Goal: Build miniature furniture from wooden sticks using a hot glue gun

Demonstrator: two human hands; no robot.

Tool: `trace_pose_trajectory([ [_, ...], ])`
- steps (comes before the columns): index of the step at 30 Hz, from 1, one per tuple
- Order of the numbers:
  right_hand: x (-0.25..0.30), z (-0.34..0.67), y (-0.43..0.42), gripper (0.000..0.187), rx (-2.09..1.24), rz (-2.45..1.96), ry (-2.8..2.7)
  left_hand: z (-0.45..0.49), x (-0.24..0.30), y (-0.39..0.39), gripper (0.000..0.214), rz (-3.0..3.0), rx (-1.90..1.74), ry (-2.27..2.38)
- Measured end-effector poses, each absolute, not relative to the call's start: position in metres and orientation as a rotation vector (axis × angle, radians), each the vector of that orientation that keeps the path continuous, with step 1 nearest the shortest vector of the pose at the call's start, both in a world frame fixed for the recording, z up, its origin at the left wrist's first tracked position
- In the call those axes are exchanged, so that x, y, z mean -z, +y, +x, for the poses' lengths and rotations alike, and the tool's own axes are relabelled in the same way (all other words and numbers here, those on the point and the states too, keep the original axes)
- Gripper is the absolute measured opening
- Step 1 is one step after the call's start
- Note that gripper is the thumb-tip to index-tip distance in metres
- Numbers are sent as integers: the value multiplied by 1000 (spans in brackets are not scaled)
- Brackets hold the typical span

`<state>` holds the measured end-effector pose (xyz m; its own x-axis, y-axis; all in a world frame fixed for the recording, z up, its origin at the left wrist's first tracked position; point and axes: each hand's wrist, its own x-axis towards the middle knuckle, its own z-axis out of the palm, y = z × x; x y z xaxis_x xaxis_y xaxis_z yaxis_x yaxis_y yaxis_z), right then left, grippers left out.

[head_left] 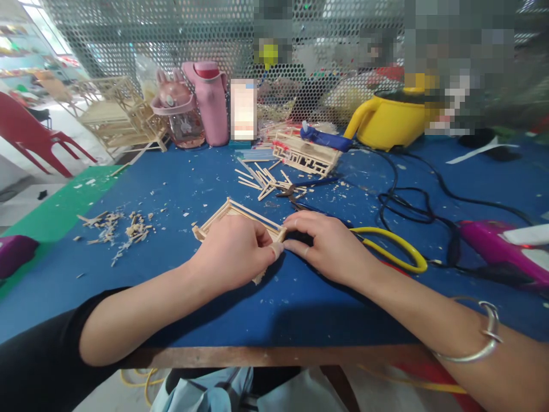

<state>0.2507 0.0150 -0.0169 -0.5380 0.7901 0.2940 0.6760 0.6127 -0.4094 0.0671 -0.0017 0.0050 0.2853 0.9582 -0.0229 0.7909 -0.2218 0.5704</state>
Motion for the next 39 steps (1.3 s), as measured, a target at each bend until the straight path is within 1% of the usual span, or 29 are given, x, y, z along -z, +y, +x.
trace_pose_trajectory([
  [4, 15, 251, 14, 11, -355, -1166, -2377, 67, -8, -4, 29, 2144, -435, 1570],
  [5, 15, 253, 13, 16, -375, -1184, -2348, 66, -11, -6, 30, 2177, -439, 1577],
  [8, 13, 259, 12, 38, -514, -1256, -2109, 57, -23, -9, 36, 2245, -548, 1621],
  [10, 12, 263, 11, 44, -618, -1260, -1882, 43, -32, -9, 41, 2236, -673, 1689],
  [13, 9, 266, 8, 35, -675, -1236, -1695, 14, -34, -4, 38, 2194, -854, 1851],
  [16, 7, 263, 3, 23, -633, -1261, -1726, -19, -22, 7, 35, 2093, -885, 1923],
  [19, 6, 260, -1, 14, -535, -1324, -1798, -46, -6, 16, 38, 2018, -826, 1739],
  [21, 6, 260, -2, 12, -484, -1372, -1809, -57, 2, 18, 46, 2039, -702, 1550],
  [24, 8, 262, 1, 15, -487, -1431, -1766, -63, 6, 17, 55, 2177, -497, 1418],
  [28, 13, 264, 7, 27, -563, -1507, -1820, -58, 4, 17, 41, 2308, -376, 1390],
  [32, 17, 265, 11, 33, -595, -1531, -1977, -51, 1, 13, 30, 2230, -478, 1444],
  [36, 17, 265, 13, 30, -597, -1521, -2017, -46, -1, 8, 26, 2161, -619, 1459],
  [39, 18, 267, 14, 28, -591, -1528, -2010, -45, -1, 7, 25, 2173, -705, 1382],
])
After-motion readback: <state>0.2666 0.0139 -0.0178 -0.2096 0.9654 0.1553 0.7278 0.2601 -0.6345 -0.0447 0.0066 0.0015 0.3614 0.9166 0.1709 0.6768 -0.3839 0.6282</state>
